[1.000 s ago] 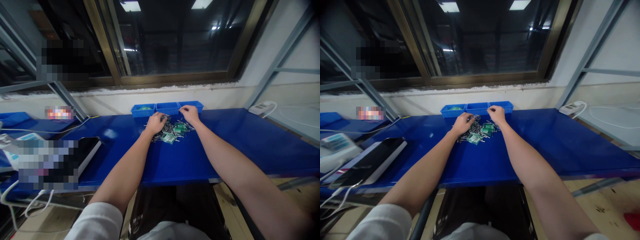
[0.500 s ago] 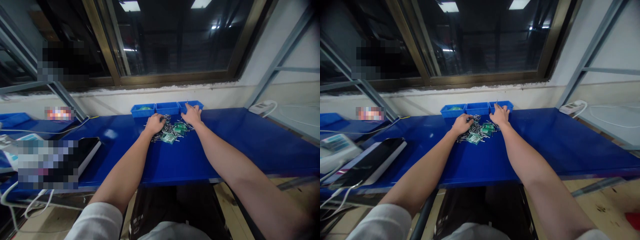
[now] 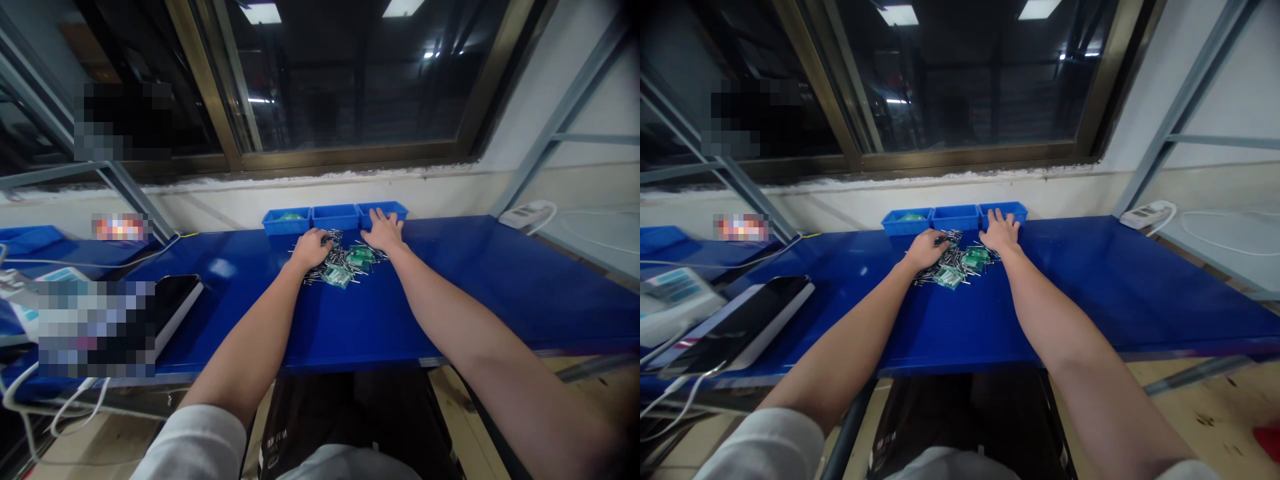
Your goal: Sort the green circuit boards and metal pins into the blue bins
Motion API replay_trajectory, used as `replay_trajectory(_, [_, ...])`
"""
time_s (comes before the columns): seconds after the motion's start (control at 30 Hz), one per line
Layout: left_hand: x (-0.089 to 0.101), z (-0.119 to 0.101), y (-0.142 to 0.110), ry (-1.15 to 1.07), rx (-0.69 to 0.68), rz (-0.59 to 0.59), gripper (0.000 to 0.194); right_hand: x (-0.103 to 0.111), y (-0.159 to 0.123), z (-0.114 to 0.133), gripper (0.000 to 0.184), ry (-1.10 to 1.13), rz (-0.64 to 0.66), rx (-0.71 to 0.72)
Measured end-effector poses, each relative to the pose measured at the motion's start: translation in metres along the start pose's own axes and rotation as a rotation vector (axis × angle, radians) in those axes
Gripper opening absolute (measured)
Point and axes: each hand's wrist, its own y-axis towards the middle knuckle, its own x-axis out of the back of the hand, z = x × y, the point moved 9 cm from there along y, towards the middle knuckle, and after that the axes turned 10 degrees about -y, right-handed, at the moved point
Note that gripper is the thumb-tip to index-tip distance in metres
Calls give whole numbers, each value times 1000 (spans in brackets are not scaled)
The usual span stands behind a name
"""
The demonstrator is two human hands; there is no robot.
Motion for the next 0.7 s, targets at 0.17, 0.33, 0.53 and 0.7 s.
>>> replay_trajectory(0.17, [-2, -3, -1, -24, 6, 10, 43, 12, -6, 10, 64, 63, -52, 45])
replay_trajectory(0.33, [-4, -5, -2, -14, -3, 36, 45, -1, -10, 31, 52, 105, 110, 172])
replay_trajectory(0.53, [-3, -11, -3, -18, -54, 34, 43, -20, -14, 45, 41, 108, 239, 282])
replay_trajectory(0.7, [-3, -12, -3, -26, -52, 32, 41, -13, -19, 59, 18, 133, 234, 367])
